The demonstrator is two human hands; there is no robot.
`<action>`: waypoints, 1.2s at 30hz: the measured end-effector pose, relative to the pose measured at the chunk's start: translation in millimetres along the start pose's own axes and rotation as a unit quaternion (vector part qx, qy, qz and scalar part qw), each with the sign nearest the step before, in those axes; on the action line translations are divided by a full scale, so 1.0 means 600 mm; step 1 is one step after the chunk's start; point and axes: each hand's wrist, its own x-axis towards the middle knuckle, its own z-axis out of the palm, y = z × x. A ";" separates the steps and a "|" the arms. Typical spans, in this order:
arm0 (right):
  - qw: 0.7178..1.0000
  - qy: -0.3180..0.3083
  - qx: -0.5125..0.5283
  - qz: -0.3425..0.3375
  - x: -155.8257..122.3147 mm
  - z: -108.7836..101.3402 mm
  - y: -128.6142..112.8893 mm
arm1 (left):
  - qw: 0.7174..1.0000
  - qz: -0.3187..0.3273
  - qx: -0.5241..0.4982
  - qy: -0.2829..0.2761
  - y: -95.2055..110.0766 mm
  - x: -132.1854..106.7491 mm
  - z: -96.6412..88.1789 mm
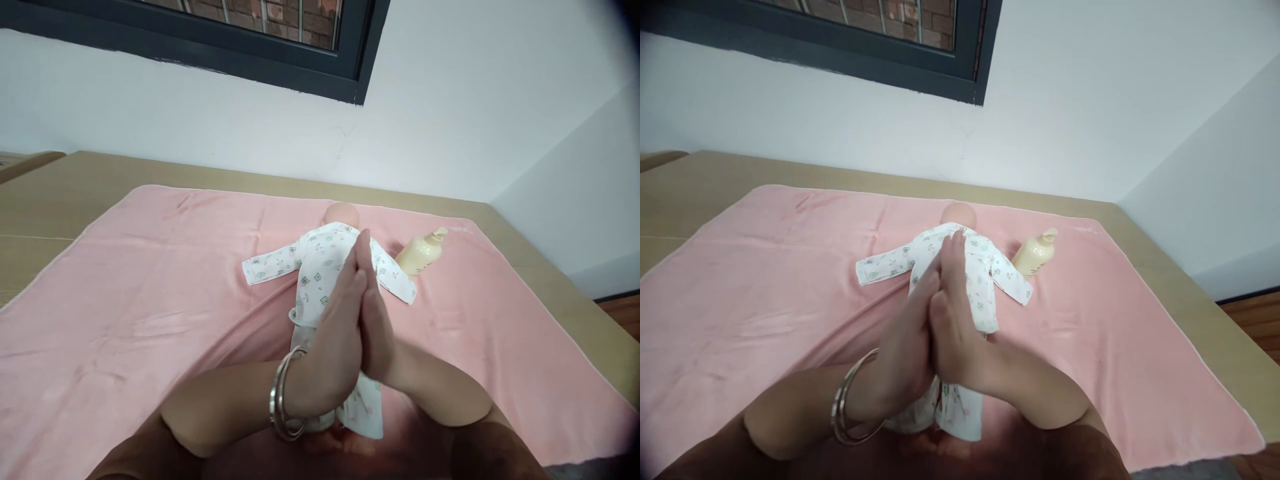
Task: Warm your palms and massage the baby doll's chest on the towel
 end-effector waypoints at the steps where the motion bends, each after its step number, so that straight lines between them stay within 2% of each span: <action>1: 0.999 -0.017 0.008 -0.036 -0.005 0.003 -0.006 | 0.999 0.020 0.023 0.017 0.008 0.000 -0.004; 4: 0.985 -0.104 0.041 -0.128 -0.008 0.009 -0.026 | 0.986 0.113 0.105 0.064 0.039 0.012 -0.016; 6: 0.978 -0.154 0.054 -0.129 -0.002 0.008 -0.035 | 0.974 0.167 0.128 0.088 0.058 0.034 -0.025; 8: 0.979 -0.174 0.062 -0.092 0.007 0.002 -0.040 | 0.965 0.196 0.135 0.109 0.069 0.063 -0.035; 11: 0.981 -0.182 0.062 -0.026 0.012 -0.014 -0.042 | 0.980 0.143 0.107 0.091 0.075 0.102 -0.050; 14: 0.982 -0.181 0.040 -0.022 0.011 -0.028 -0.039 | 0.994 0.064 0.069 0.062 0.077 0.127 -0.064; 17: 0.990 -0.142 0.004 -0.016 0.024 -0.027 -0.018 | 0.993 0.072 0.056 0.078 0.074 0.149 -0.080; 19: 0.993 -0.109 -0.038 0.019 0.044 -0.017 0.011 | 0.990 0.089 0.064 0.093 0.064 0.169 -0.093; 21: 0.988 -0.106 -0.096 0.064 0.069 -0.002 0.050 | 0.985 0.101 0.096 0.101 0.044 0.194 -0.109; 23: 0.974 -0.113 -0.171 0.100 0.092 0.013 0.092 | 0.968 0.139 0.167 0.122 0.019 0.221 -0.125; 25: 0.956 -0.123 -0.235 0.123 0.108 0.025 0.130 | 0.938 0.173 0.249 0.167 -0.007 0.245 -0.141; 28: 0.939 -0.115 -0.301 0.121 0.116 0.040 0.169 | 0.890 0.200 0.364 0.191 -0.040 0.270 -0.164; 32: 0.926 -0.103 -0.355 0.076 0.112 0.055 0.186 | 0.822 0.265 0.469 0.186 -0.071 0.284 -0.189; 34: 0.925 -0.097 -0.362 0.061 0.108 0.060 0.189 | 0.806 0.290 0.482 0.182 -0.081 0.287 -0.197; 36: 0.928 -0.086 -0.357 0.056 0.104 0.063 0.194 | 0.802 0.303 0.483 0.177 -0.089 0.290 -0.202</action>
